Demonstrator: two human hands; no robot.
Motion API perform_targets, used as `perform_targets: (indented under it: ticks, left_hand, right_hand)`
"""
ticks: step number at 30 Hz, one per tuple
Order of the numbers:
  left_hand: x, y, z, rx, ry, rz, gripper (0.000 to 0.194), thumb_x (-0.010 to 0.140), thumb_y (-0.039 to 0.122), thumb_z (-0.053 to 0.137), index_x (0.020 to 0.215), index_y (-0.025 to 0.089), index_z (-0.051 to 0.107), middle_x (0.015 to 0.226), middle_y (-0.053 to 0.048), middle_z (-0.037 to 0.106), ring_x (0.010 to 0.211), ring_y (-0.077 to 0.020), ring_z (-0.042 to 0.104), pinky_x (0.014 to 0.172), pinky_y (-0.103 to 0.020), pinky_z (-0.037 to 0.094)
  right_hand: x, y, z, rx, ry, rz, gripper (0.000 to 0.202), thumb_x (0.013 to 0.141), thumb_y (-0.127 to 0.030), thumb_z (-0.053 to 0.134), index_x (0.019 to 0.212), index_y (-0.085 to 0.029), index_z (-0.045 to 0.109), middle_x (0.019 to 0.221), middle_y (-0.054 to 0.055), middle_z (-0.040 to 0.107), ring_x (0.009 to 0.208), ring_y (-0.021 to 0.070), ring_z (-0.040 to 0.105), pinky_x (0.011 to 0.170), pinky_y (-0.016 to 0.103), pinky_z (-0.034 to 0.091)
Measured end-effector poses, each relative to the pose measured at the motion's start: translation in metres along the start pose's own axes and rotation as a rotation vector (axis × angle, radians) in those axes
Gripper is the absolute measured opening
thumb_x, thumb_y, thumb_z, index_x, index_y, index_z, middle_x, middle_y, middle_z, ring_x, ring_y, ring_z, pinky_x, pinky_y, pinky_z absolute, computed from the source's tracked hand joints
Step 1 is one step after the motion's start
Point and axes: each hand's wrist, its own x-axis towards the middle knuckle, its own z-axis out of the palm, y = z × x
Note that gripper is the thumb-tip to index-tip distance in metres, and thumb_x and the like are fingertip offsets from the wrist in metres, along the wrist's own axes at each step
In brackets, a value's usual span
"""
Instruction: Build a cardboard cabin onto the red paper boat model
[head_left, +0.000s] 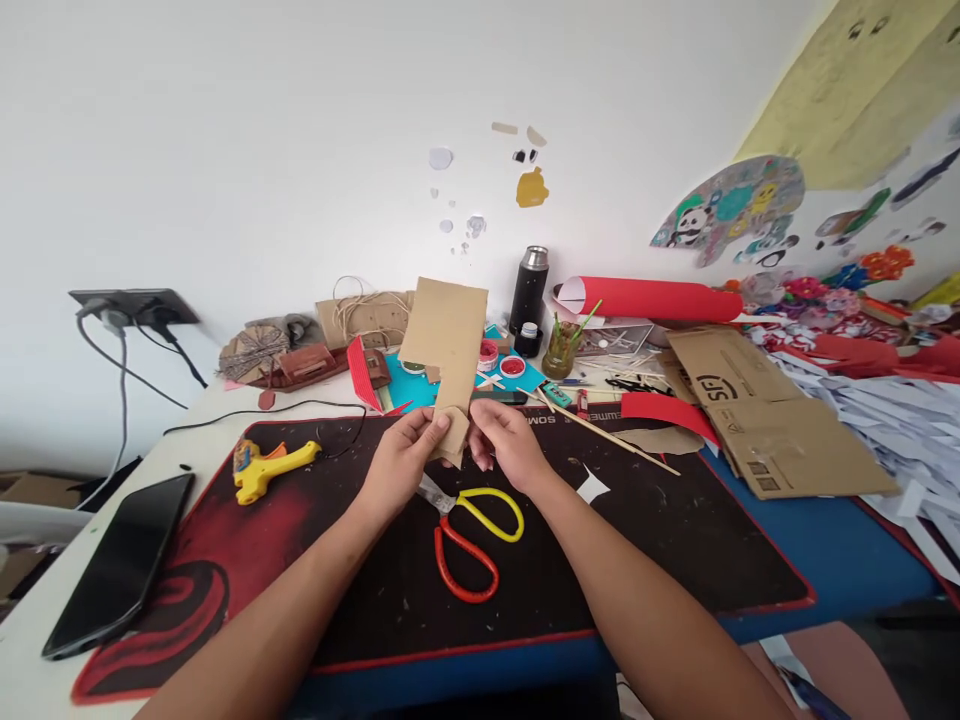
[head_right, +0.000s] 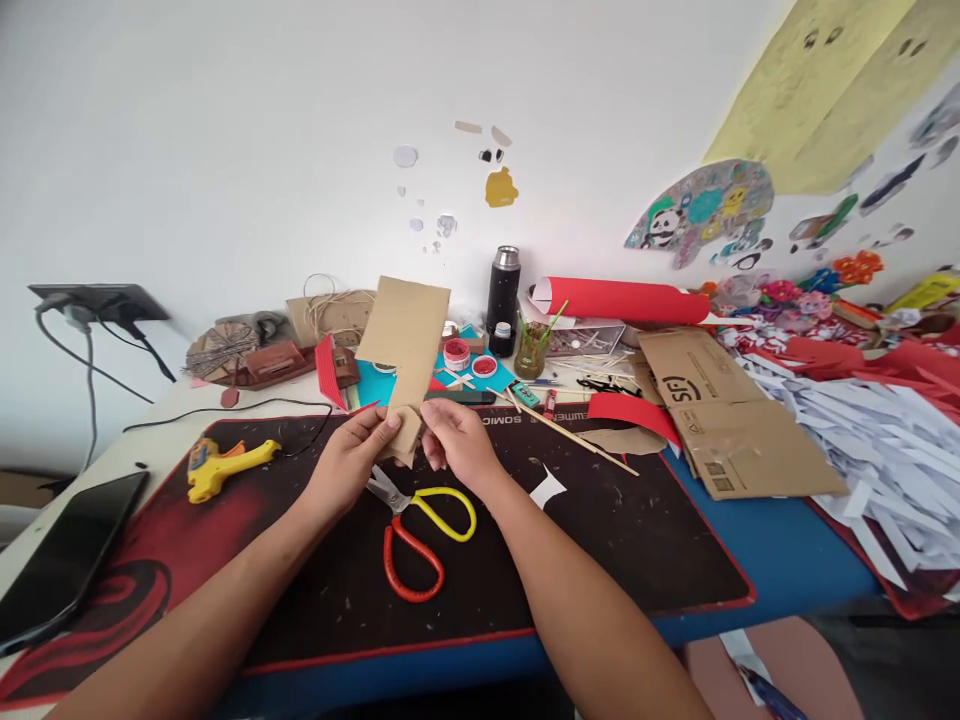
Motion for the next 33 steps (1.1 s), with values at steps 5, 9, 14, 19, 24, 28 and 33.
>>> perform_targets:
  ticks: [5,9,14,19,24,28,33]
  left_hand:
    - [-0.002,0.0,0.005,0.045,-0.03,-0.021,0.053,0.08,0.064,0.083,0.102,0.019,0.067,0.085,-0.002,0.075,0.07,-0.0179,0.07,0.059,-0.027,0.06]
    - [0.0,0.002,0.0,0.055,-0.087,-0.064,0.051,0.082,0.064,0.082,0.1,0.018,0.069,0.093,-0.005,0.077,0.08,-0.0216,0.073,0.066,-0.031,0.063]
    - [0.001,0.006,-0.006,0.099,-0.126,-0.073,0.05,0.08,0.06,0.085,0.103,0.019,0.07,0.089,-0.004,0.078,0.08,-0.0215,0.074,0.071,-0.032,0.063]
    - [-0.002,0.008,-0.002,0.124,-0.064,-0.038,0.049,0.08,0.063,0.084,0.099,0.019,0.07,0.088,-0.003,0.077,0.075,-0.0193,0.071,0.067,-0.031,0.062]
    - [-0.002,0.008,-0.001,0.124,-0.044,-0.014,0.048,0.081,0.064,0.082,0.097,0.02,0.069,0.086,-0.002,0.075,0.075,-0.0196,0.071,0.067,-0.031,0.062]
    - [-0.002,0.008,-0.002,0.136,-0.059,-0.002,0.048,0.084,0.065,0.079,0.093,0.019,0.068,0.085,-0.002,0.074,0.074,-0.0196,0.071,0.066,-0.031,0.062]
    - [-0.003,0.008,-0.002,0.105,-0.084,-0.029,0.047,0.084,0.063,0.08,0.094,0.019,0.068,0.087,-0.003,0.075,0.076,-0.0197,0.071,0.068,-0.031,0.062]
  right_hand:
    - [-0.005,-0.007,-0.006,-0.053,-0.031,0.002,0.04,0.092,-0.058,0.069,0.104,-0.019,0.066,0.048,-0.01,0.052,0.037,0.0104,0.045,0.04,0.022,0.035]
    - [-0.004,-0.008,-0.009,-0.093,-0.006,-0.023,0.037,0.093,-0.055,0.069,0.098,-0.019,0.067,0.046,-0.011,0.049,0.037,0.0104,0.044,0.041,0.023,0.035]
    - [-0.004,-0.006,-0.009,-0.13,0.023,-0.027,0.034,0.093,-0.055,0.068,0.09,-0.021,0.063,0.048,-0.01,0.05,0.038,0.0105,0.046,0.042,0.023,0.035]
    - [-0.007,-0.01,-0.007,-0.121,-0.006,-0.006,0.037,0.095,-0.058,0.065,0.095,-0.02,0.064,0.05,-0.01,0.053,0.038,0.0105,0.046,0.042,0.023,0.035]
    - [-0.008,-0.013,-0.007,-0.106,-0.05,0.01,0.037,0.095,-0.056,0.066,0.101,-0.02,0.064,0.052,-0.009,0.055,0.04,0.0104,0.047,0.043,0.023,0.035]
    - [-0.008,-0.012,-0.006,-0.095,-0.052,0.027,0.035,0.094,-0.055,0.068,0.099,-0.02,0.064,0.051,-0.01,0.054,0.039,0.0102,0.046,0.043,0.023,0.036]
    - [-0.008,-0.012,-0.006,-0.083,-0.035,0.036,0.038,0.091,-0.057,0.071,0.096,-0.02,0.064,0.051,-0.009,0.054,0.039,0.01,0.046,0.042,0.023,0.034]
